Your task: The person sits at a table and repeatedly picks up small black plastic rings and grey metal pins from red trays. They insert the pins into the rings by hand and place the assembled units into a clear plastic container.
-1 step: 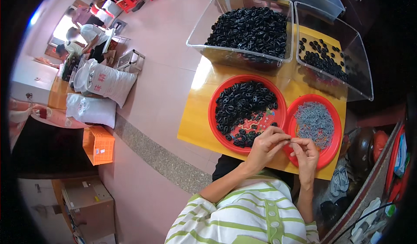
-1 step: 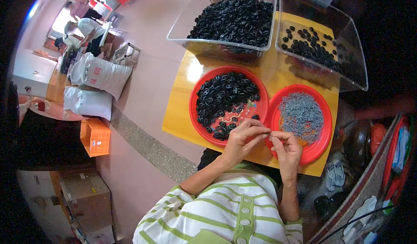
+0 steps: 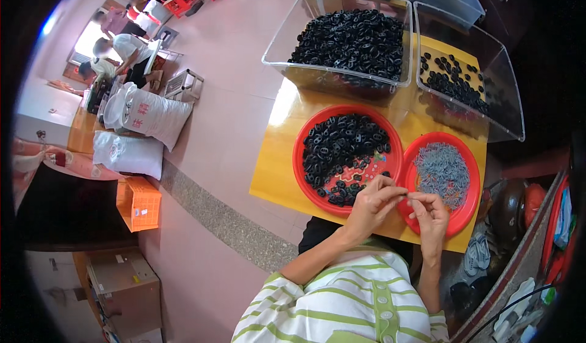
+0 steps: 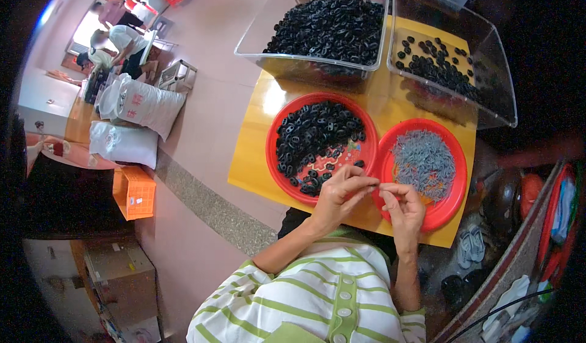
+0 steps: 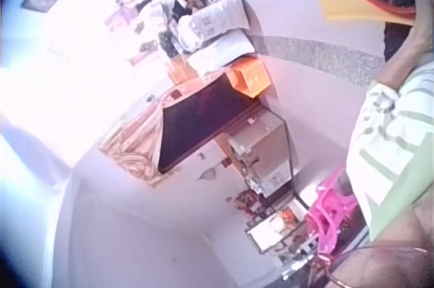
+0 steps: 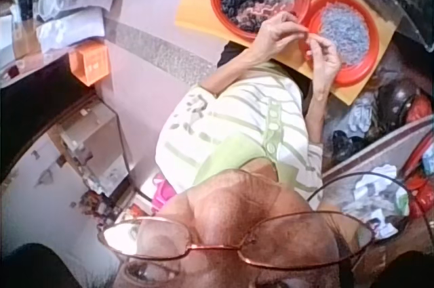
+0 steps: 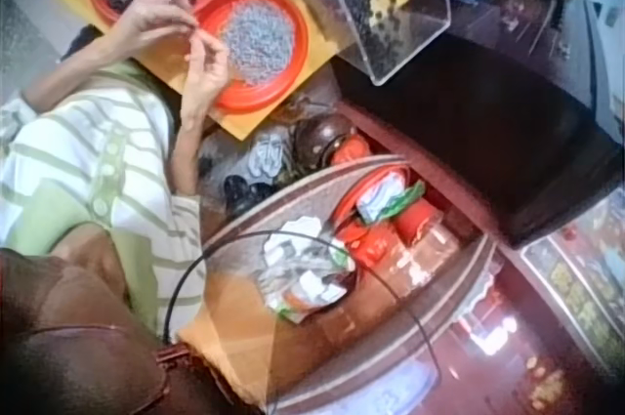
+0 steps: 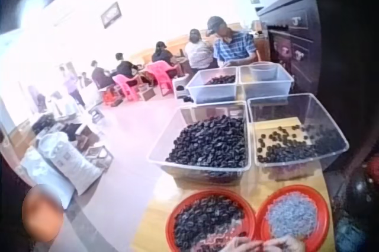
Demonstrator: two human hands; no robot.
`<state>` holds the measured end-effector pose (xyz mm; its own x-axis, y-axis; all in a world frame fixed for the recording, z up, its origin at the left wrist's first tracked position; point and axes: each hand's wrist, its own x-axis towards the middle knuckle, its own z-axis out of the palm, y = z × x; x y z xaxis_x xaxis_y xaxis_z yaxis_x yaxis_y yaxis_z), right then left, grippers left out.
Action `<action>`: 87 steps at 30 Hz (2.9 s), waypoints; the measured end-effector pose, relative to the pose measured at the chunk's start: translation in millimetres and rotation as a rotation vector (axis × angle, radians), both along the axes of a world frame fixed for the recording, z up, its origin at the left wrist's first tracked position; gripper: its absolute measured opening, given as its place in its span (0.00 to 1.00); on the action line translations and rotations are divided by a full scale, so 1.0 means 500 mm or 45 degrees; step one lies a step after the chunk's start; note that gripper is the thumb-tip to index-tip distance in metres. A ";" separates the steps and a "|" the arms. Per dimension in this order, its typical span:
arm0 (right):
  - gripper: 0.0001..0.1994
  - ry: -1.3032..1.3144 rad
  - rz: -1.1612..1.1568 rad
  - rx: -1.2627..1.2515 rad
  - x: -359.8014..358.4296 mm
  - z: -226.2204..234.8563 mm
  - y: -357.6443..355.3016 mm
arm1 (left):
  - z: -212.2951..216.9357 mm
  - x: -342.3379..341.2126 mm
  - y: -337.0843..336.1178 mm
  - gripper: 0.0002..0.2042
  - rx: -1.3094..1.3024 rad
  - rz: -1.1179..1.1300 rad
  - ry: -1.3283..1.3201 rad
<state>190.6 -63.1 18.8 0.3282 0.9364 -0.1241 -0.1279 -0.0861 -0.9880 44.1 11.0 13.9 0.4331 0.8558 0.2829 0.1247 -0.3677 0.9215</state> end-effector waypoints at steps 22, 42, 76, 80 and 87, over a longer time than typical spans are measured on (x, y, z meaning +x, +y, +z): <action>0.05 -0.156 -0.047 0.160 -0.025 -0.018 0.004 | -0.003 -0.018 -0.025 0.07 -1.268 -0.144 -0.641; 0.03 -0.206 -0.069 0.110 -0.031 -0.012 0.008 | -0.008 -0.009 -0.022 0.07 -1.224 -0.116 -0.603; 0.07 -1.080 0.325 0.120 0.003 -0.003 0.137 | -0.044 -0.075 0.015 0.05 -1.148 -0.023 -0.508; 0.07 -1.635 0.440 0.160 -0.017 -0.012 0.165 | -0.053 -0.072 0.009 0.05 -1.113 -0.056 -0.525; 0.08 -1.735 0.497 0.109 -0.029 -0.018 0.185 | -0.055 -0.072 0.008 0.04 -1.097 -0.051 -0.492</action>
<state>176.1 29.2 9.8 -0.1344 0.9817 0.1352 0.9315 0.1717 -0.3206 7.8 15.1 -13.5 0.4752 0.8236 -0.3096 -0.2444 0.4616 0.8528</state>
